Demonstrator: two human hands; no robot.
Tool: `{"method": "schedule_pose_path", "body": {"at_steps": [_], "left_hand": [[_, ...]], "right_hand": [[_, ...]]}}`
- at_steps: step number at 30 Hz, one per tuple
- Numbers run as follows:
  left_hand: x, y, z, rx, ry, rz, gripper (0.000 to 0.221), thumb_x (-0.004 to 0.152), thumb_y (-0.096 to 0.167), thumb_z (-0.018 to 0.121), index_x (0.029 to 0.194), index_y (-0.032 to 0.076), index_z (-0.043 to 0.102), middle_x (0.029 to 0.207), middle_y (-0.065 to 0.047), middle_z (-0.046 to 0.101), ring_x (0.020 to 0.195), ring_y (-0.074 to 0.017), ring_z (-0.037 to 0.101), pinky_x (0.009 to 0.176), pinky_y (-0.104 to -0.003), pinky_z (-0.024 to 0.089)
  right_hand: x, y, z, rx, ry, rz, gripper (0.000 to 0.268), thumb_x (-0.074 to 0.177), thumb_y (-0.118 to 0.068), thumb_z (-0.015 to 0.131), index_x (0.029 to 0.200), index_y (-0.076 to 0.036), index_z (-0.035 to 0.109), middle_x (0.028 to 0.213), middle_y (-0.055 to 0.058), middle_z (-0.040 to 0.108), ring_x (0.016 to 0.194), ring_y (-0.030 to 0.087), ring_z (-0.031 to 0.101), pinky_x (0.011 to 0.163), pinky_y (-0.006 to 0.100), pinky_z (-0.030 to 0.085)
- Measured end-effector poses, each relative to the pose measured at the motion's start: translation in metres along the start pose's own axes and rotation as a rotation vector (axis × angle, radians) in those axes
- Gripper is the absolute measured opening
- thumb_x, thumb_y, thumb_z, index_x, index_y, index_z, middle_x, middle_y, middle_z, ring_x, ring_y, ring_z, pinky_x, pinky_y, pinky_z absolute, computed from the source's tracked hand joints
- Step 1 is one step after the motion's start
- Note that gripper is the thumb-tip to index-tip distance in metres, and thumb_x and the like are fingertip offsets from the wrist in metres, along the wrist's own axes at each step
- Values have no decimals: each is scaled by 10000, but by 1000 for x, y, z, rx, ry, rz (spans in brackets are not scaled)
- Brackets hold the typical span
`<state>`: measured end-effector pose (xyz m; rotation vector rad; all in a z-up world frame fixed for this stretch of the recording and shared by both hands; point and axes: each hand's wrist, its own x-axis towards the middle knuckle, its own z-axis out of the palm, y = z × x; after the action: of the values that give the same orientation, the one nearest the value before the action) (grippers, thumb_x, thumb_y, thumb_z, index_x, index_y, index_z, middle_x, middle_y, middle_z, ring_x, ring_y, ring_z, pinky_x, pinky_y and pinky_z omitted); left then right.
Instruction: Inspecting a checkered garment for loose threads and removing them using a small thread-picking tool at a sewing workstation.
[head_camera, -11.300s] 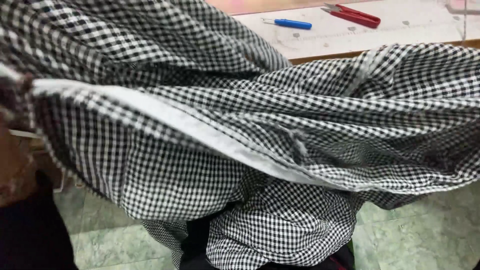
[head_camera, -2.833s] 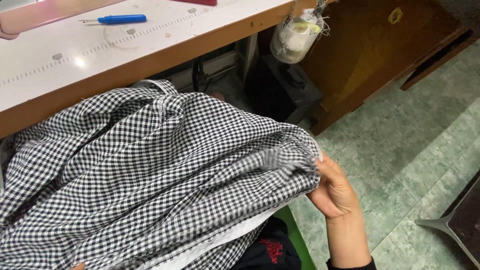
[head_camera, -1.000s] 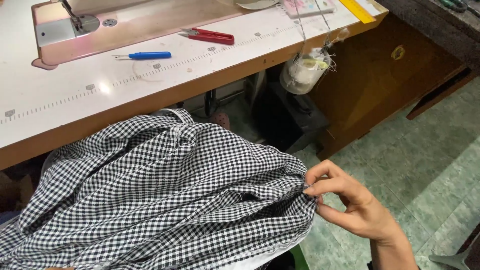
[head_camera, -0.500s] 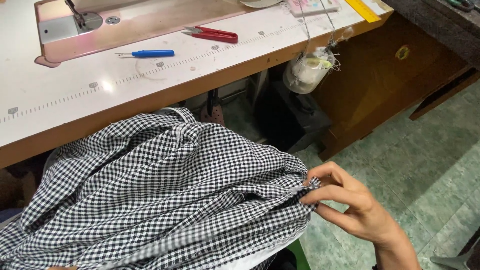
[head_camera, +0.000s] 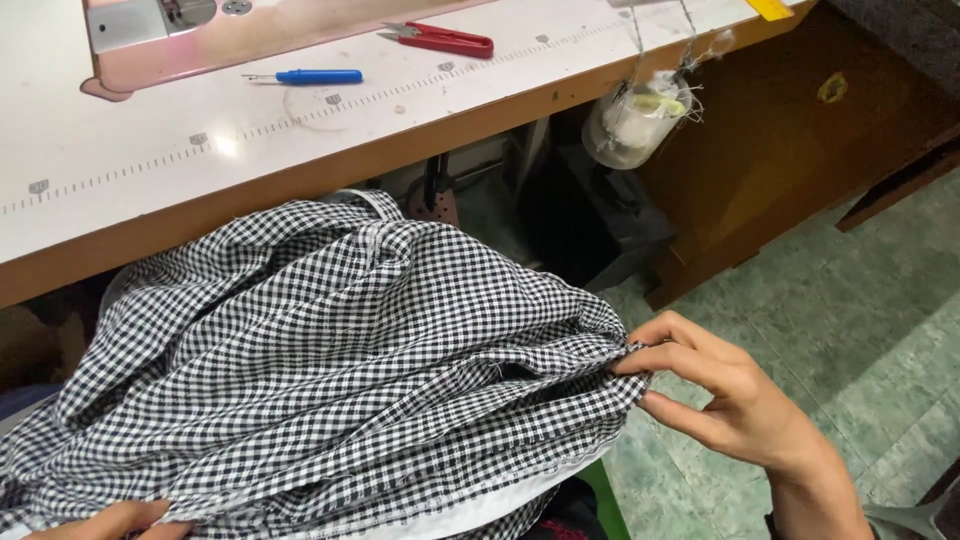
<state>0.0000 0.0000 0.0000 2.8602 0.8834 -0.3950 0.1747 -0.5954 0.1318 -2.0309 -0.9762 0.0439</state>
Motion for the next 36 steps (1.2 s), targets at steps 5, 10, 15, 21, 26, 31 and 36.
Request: {"method": "schedule_pose_path", "body": {"at_steps": [5,10,15,21,26,31,36], "left_hand": [[-44,41,0,173,11,389,184,801,487,563,861,519,735,845,346,736,614,30,756,661,-162,569],[-96,70,-51,60,331,824,580,796,630,437,1303,368,539,1316,37,547,1086,-224,597,858,-425,495],[-134,134,-98,-308,712,808,349,940,166,351,1001,184,694,986,-29,671,742,-219,633,683,-353,482],[-140,120,-106,-337,496,807,404,772,559,590,1029,274,715,1070,-16,660,874,-219,670,714,-441,516],[-137,125,-111,-454,627,912,150,822,194,688,750,96,601,812,-53,605,609,-135,597,550,-259,477],[-129,149,-115,-299,667,1015,218,874,227,689,1047,118,615,987,-47,615,764,-194,625,623,-301,501],[-126,157,-119,-243,714,1084,158,938,21,513,997,64,653,945,-66,629,719,-211,569,529,-309,440]], "right_hand": [[2,1,-6,-71,18,-80,103,860,-117,608,919,-49,659,999,116,629,927,211,665,824,302,546],[-5,4,-5,-199,120,-43,73,785,-94,675,845,-54,665,936,96,662,830,162,684,764,239,547],[-10,5,0,-245,140,-2,91,758,-61,680,844,-34,666,954,131,666,868,195,678,797,273,536],[-17,17,7,-281,166,61,136,764,-25,667,897,-1,647,1019,169,662,952,247,676,846,319,549],[-28,40,4,-296,124,139,153,804,-92,636,953,-54,633,1077,129,651,1000,244,660,891,348,534],[-37,54,6,-280,142,124,155,802,-72,644,954,-53,617,1098,134,632,1029,235,640,936,330,511],[-39,54,7,-228,168,154,162,802,-46,647,960,-44,612,1095,142,621,1024,224,634,916,304,516]]}}
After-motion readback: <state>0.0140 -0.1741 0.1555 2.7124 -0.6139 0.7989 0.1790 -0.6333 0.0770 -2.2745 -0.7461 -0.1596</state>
